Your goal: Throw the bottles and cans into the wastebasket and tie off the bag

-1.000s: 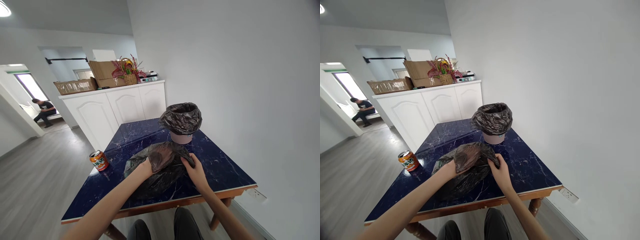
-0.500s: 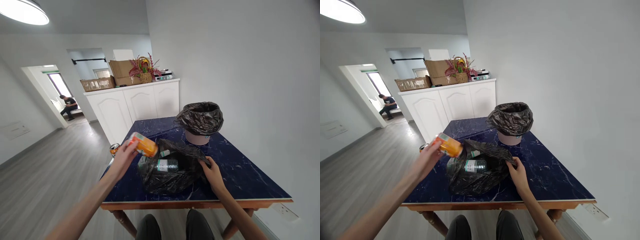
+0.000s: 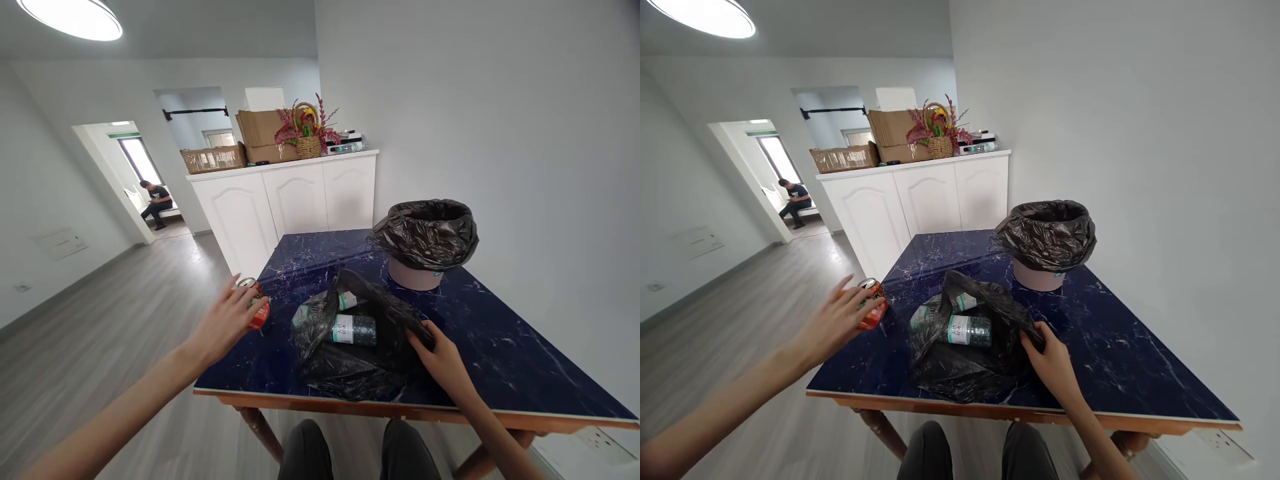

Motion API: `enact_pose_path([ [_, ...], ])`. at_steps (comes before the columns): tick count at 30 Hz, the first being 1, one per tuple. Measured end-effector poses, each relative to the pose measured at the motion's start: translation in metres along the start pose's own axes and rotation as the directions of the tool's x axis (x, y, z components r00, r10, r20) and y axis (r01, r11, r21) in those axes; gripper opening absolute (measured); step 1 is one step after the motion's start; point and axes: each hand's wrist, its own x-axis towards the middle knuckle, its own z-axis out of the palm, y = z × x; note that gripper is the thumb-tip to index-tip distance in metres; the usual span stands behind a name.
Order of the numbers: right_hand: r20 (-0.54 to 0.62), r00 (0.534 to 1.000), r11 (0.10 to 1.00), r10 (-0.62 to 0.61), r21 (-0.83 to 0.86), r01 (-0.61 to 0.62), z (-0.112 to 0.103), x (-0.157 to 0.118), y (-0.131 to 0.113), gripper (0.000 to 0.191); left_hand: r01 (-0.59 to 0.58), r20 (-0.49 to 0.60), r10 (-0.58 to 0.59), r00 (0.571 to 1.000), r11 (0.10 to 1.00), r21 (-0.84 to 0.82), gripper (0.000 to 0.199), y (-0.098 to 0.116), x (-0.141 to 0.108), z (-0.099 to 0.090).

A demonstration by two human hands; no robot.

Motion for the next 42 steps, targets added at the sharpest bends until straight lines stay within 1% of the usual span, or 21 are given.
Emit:
enact_pose_path([
  [1, -0.002, 1.000, 1.000, 0.000, -0.003, 0.000, 0.000, 0.000, 0.000, 0.039, -0.052, 0.028, 0.050, 0.998, 0.997, 0.060, 0.043, 0.001, 0.001, 0.010],
  [3, -0.007, 1.000, 1.000, -0.006, -0.006, 0.006, -0.001, 0.000, 0.000, 0.040, -0.122, 0.067, 0.115, 0.991, 0.986, 0.116, 0.039, 0.003, 0.004, 0.030],
  [6, -0.005, 1.000, 1.000, -0.012, -0.002, 0.012, -0.001, -0.001, -0.001, 0.040, -0.173, 0.094, 0.161, 0.982, 0.976, 0.135, 0.039, 0.003, 0.007, 0.059],
  [9, 0.001, 1.000, 1.000, -0.002, 0.010, 0.002, -0.001, -0.001, -0.002, 0.042, -0.203, 0.122, 0.185, 0.975, 0.967, 0.157, 0.034, 0.002, 0.006, 0.079],
  [13, 0.014, 1.000, 0.999, 0.016, 0.028, -0.017, -0.002, -0.001, 0.000, 0.042, -0.208, 0.144, 0.184, 0.972, 0.963, 0.169, 0.032, -0.001, 0.000, 0.096],
  [16, 0.034, 0.999, 0.999, 0.035, 0.036, -0.036, -0.002, -0.002, 0.000, 0.042, -0.209, 0.153, 0.185, 0.971, 0.965, 0.161, 0.034, -0.007, -0.004, 0.103],
  [18, 0.023, 0.999, 0.999, 0.030, 0.028, -0.030, -0.002, -0.002, 0.000, 0.041, -0.215, 0.154, 0.192, 0.969, 0.965, 0.148, 0.035, -0.012, -0.006, 0.106],
  [23, 0.014, 1.000, 0.999, 0.025, 0.035, -0.025, -0.002, -0.001, 0.000, 0.043, -0.230, 0.156, 0.212, 0.965, 0.967, 0.113, 0.036, -0.026, -0.012, 0.109],
  [28, 0.038, 0.998, 0.998, 0.041, 0.039, -0.043, -0.001, -0.001, 0.003, 0.042, -0.223, 0.156, 0.210, 0.965, 0.972, 0.074, 0.042, -0.031, -0.016, 0.113],
  [33, 0.039, 0.998, 0.999, 0.040, 0.027, -0.041, -0.001, -0.001, 0.006, 0.042, -0.203, 0.155, 0.196, 0.968, 0.979, 0.034, 0.048, -0.035, -0.011, 0.121],
  [35, 0.039, 0.998, 0.999, 0.047, 0.018, -0.047, -0.001, -0.001, 0.006, 0.043, -0.207, 0.162, 0.200, 0.966, 0.978, 0.025, 0.051, -0.037, -0.008, 0.119],
  [37, 0.042, 0.998, 0.999, 0.051, 0.007, -0.051, -0.001, -0.001, 0.007, 0.044, -0.229, 0.168, 0.222, 0.960, 0.973, 0.022, 0.059, -0.035, -0.004, 0.109],
  [39, 0.038, 0.998, 0.999, 0.047, 0.004, -0.047, -0.001, -0.001, 0.009, 0.043, -0.272, 0.157, 0.268, 0.951, 0.962, 0.009, 0.068, -0.026, 0.001, 0.089],
  [41, 0.030, 0.999, 0.999, 0.035, 0.010, -0.036, 0.000, -0.001, 0.010, 0.042, -0.300, 0.108, 0.302, 0.947, 0.953, -0.040, 0.067, -0.006, 0.007, 0.061],
  [42, 0.033, 0.999, 0.999, 0.037, 0.014, -0.037, 0.000, -0.001, 0.011, 0.041, -0.274, 0.068, 0.280, 0.958, 0.958, -0.086, 0.058, 0.009, 0.011, 0.047],
])
